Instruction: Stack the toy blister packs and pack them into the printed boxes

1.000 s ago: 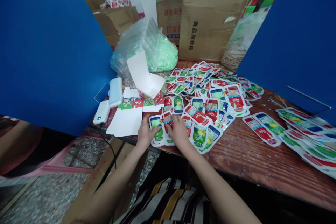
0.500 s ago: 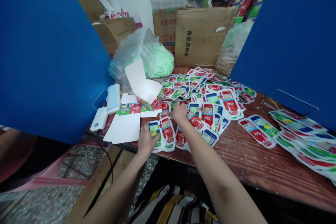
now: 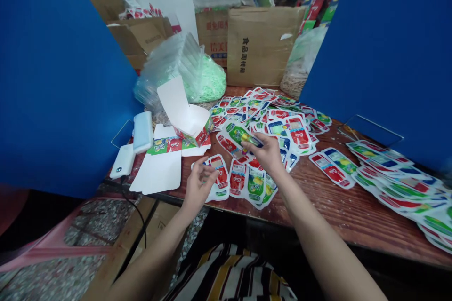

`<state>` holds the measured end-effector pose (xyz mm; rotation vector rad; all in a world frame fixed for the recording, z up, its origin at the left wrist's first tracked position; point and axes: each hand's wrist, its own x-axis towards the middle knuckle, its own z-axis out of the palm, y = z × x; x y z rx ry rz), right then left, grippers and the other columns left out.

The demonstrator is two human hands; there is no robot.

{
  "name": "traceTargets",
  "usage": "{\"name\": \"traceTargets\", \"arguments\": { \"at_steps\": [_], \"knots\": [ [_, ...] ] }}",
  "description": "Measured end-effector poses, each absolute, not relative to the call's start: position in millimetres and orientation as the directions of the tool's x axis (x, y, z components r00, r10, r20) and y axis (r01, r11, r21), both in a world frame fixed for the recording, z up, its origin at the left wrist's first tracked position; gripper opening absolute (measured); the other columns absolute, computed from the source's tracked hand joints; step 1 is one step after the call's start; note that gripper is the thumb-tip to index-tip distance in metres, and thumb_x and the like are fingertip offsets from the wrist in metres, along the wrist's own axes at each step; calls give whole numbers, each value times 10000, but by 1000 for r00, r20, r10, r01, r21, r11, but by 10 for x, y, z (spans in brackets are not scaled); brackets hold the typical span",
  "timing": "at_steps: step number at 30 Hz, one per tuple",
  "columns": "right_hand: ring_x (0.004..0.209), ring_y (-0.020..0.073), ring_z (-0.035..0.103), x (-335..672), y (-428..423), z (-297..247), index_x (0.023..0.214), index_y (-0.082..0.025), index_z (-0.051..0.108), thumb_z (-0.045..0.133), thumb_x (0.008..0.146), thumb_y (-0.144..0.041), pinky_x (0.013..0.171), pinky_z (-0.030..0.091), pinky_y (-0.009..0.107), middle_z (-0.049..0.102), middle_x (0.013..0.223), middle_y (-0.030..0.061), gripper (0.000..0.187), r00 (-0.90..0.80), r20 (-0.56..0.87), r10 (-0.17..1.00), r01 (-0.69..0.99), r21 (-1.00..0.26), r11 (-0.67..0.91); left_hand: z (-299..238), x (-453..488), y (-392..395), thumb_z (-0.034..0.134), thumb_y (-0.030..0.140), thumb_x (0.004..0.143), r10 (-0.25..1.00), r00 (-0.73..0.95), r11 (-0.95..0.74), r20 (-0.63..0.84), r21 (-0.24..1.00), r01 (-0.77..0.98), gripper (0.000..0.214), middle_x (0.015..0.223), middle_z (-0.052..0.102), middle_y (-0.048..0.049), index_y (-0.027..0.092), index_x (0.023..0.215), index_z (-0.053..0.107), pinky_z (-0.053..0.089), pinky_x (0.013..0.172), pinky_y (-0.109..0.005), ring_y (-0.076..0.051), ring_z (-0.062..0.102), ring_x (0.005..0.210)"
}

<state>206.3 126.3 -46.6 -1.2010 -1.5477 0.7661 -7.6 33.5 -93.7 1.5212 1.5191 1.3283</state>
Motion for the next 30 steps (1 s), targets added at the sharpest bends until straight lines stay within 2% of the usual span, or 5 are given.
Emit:
{"name": "traceTargets", "arguments": {
  "at_steps": [5,8,12,20,30],
  "knots": [
    [609,142,573,2114,811,-378,805,-150,718,723,717,-455,558,429,240,657,681,7,317,-472,26,881,458,-847,270,-685,18,392,839,429,586,939,-69,-285,338,873,396,805,1265,554,-116,233,1285,492,404,988,-384,-291,501,1202],
    [671,150,598,2074,758,-475,922,-165,707,714,735,-415,610,457,244,675,749,2,312,-535,-14,845,450,-850,271,-688,14,403,764,419,688,969,204,-202,136,914,352,340,883,668,-45,199,920,651,462,764,-293,-209,620,841],
    [844,186,643,2075,917,-724,1069,-167,651,619,829,-429,755,506,298,695,942,55,356,-368,134,920,452,-839,303,-839,0,395,687,416,755,979,188,30,-73,975,219,309,549,483,45,176,673,512,306,494,-200,-90,430,502],
    [1126,320,518,2067,1067,-1133,1389,-38,425,474,866,-120,956,436,449,565,1236,228,531,-344,268,900,927,-54,371,-1042,26,262,771,425,663,952,25,296,-305,899,-323,398,637,550,57,190,783,473,414,551,-200,-90,530,544],
    [710,218,682,2417,925,-754,1289,-156,560,430,927,-233,605,490,285,725,940,101,393,118,562,819,955,-291,62,-918,158,65,779,236,683,875,13,350,-485,614,-708,458,1053,705,-85,158,1100,609,513,901,-368,-233,670,972]
  ]
}}
